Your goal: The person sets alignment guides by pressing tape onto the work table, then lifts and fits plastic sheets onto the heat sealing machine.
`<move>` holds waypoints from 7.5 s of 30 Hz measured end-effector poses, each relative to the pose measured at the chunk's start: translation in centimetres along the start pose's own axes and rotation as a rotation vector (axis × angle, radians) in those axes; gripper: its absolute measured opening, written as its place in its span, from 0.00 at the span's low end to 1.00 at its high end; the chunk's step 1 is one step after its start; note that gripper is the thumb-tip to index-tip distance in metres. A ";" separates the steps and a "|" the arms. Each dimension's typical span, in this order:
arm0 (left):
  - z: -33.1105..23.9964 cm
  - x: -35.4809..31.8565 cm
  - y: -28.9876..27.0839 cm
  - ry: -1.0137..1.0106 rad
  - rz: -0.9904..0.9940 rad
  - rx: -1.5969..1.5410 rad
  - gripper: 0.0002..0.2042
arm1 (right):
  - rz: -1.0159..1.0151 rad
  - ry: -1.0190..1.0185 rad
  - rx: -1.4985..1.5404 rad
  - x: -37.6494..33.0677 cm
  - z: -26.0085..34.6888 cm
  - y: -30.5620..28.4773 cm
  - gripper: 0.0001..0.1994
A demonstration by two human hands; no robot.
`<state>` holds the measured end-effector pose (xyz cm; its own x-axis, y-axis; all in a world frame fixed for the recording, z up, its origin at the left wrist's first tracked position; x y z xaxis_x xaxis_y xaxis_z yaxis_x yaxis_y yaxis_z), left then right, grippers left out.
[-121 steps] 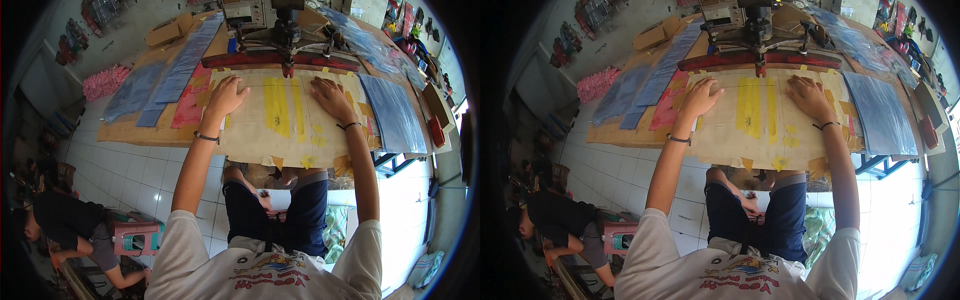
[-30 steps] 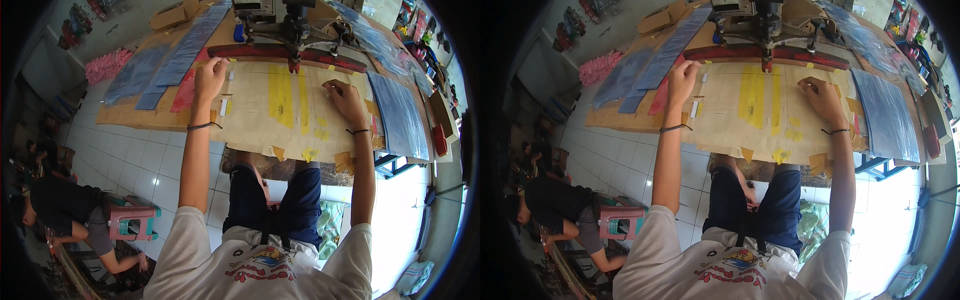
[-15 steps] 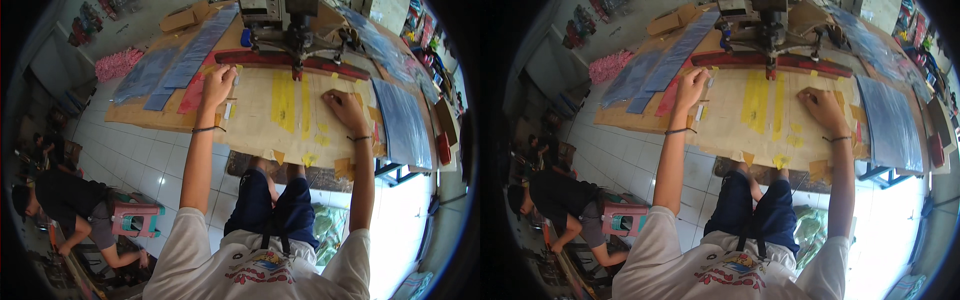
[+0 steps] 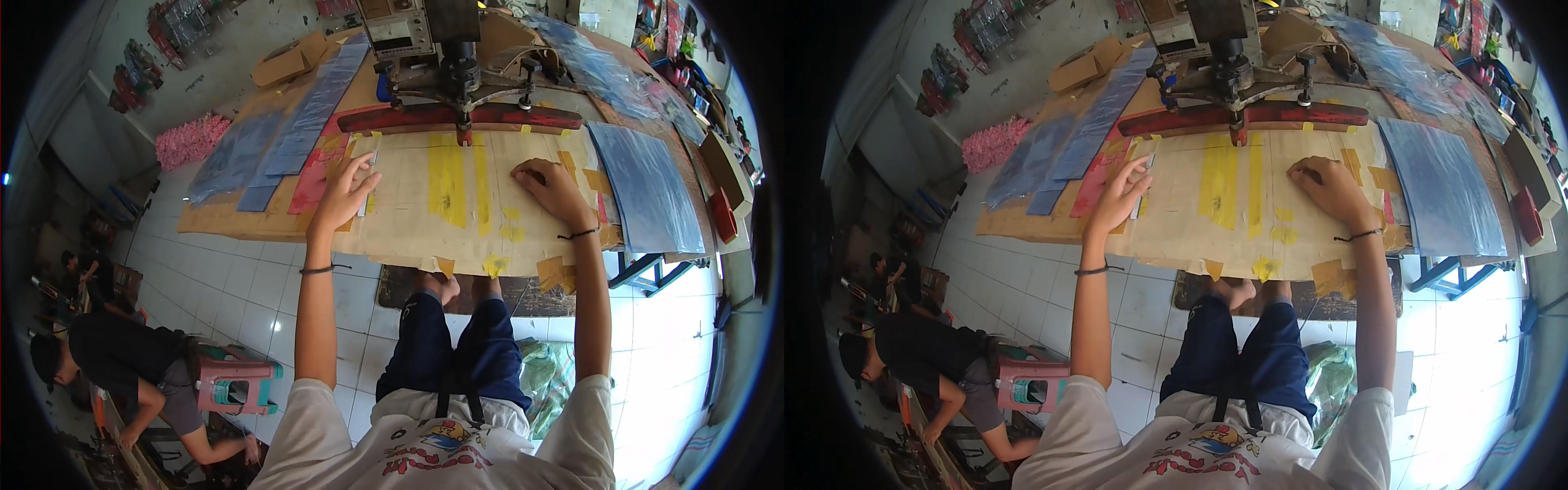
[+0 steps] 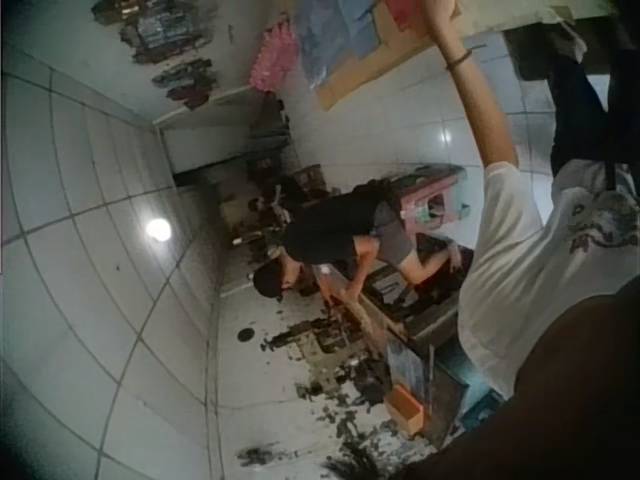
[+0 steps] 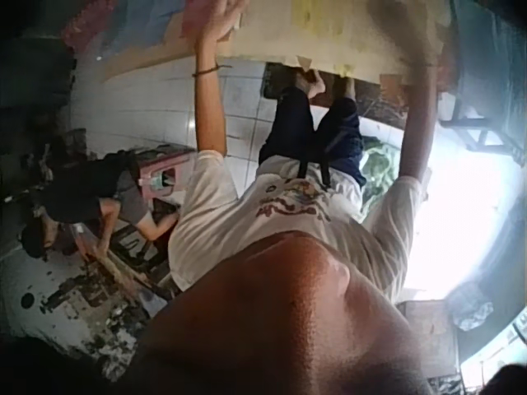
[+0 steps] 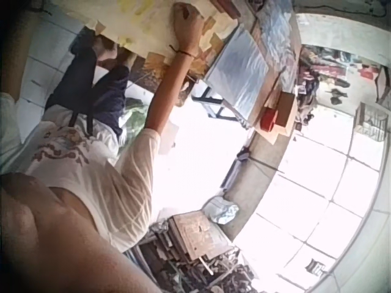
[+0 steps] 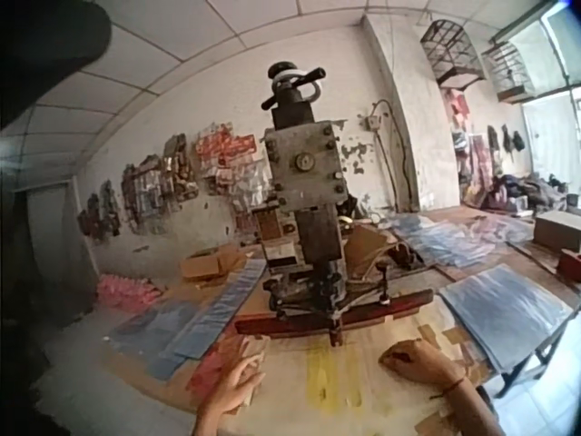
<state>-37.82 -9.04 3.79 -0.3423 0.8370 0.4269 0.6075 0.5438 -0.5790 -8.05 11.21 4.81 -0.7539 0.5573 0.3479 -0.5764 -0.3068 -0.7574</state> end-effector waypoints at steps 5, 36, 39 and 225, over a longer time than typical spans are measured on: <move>-1.8 -0.7 -0.9 0.058 -0.082 0.145 0.21 | -0.027 -0.039 0.016 0.1 0.3 -0.2 0.11; -1.6 -1.0 -1.7 0.031 -0.130 0.003 0.09 | -0.094 0.011 -0.041 -0.7 1.7 -0.9 0.09; -1.5 -1.0 -1.8 0.030 -0.118 0.020 0.10 | -0.089 0.030 -0.027 -0.6 1.7 -0.9 0.09; -12.3 -4.5 13.6 0.340 0.199 0.413 0.26 | -0.071 -0.462 -0.387 -1.7 8.8 2.0 0.11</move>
<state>-19.20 -6.16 2.60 0.0413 0.8960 0.4421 0.2829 0.4139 -0.8652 -10.73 2.85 7.55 -0.8265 0.1470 0.5434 -0.5393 0.0702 -0.8392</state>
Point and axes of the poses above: each hand's wrist, its own x-axis towards the middle knuckle, its own y-axis out of the palm, z = x × y, the point moved 10 cm from there along x, towards the middle knuckle, and after that the axes turned 6 degrees about -x, right-handed, at the moved point
